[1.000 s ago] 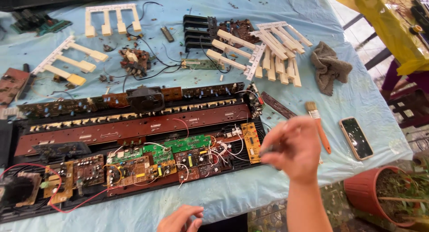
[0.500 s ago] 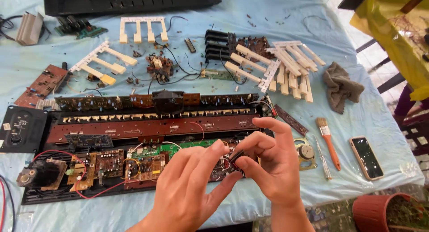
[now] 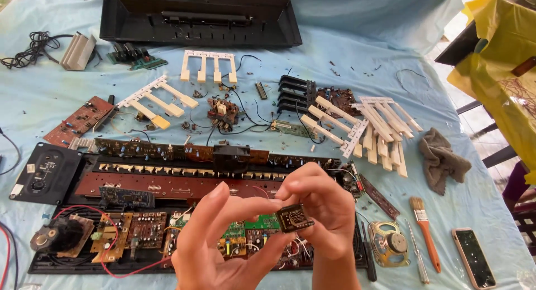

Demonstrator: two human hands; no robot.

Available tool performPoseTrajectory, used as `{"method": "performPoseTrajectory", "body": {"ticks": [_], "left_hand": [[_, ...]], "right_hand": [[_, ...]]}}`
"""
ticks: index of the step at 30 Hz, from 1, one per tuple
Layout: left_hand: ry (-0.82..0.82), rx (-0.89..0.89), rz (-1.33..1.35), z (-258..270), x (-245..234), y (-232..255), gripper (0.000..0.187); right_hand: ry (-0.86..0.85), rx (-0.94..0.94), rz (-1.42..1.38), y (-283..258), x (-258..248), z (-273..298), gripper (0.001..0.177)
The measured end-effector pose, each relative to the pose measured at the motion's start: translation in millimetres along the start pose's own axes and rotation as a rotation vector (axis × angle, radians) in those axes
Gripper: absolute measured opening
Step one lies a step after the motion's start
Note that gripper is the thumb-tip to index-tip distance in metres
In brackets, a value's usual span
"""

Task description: The person works on a disassembled electronic device, likely a keyboard, laid out on a blue cloth. They handle wires and small components, using a multimeter to test connections on the circuit board. The person also picks up and examines a small black component before placing it back on the table.

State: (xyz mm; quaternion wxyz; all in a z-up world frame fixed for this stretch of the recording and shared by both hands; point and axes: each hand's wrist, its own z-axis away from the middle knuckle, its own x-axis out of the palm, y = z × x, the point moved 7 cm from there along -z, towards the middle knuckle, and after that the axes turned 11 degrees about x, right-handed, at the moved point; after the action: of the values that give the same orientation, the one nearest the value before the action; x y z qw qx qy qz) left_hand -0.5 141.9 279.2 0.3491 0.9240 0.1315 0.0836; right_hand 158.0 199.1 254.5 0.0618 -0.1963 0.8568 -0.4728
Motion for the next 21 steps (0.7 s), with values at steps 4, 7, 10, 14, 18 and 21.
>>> {"method": "performPoseTrajectory", "body": {"ticks": [4, 7, 10, 14, 18, 21], "left_hand": [[-0.005, -0.124, 0.039, -5.5, 1.3, -2.4, 0.090], [-0.016, -0.280, -0.002, -3.7, 1.2, -16.5, 0.085], [-0.143, 0.104, -0.143, -13.6, 9.1, -15.3, 0.075], [-0.112, 0.017, -0.160, -16.2, 13.2, -19.1, 0.070], [-0.090, -0.088, -0.165, -16.8, 13.3, -22.9, 0.075], [-0.056, 0.018, -0.155, -22.2, 15.3, -22.5, 0.059]], "right_hand": [[0.047, -0.037, 0.107, 13.5, -3.6, -6.8, 0.033], [-0.013, -0.092, -0.008, 18.1, -5.6, -6.6, 0.029], [0.108, -0.070, 0.085, 20.2, -13.9, -5.0, 0.034], [0.133, -0.064, 0.210, 18.0, -18.4, -9.1, 0.034], [0.187, -0.044, 0.284, 14.8, -25.8, -6.9, 0.031], [0.228, -0.045, 0.397, 8.1, -25.2, -5.0, 0.035]]}}
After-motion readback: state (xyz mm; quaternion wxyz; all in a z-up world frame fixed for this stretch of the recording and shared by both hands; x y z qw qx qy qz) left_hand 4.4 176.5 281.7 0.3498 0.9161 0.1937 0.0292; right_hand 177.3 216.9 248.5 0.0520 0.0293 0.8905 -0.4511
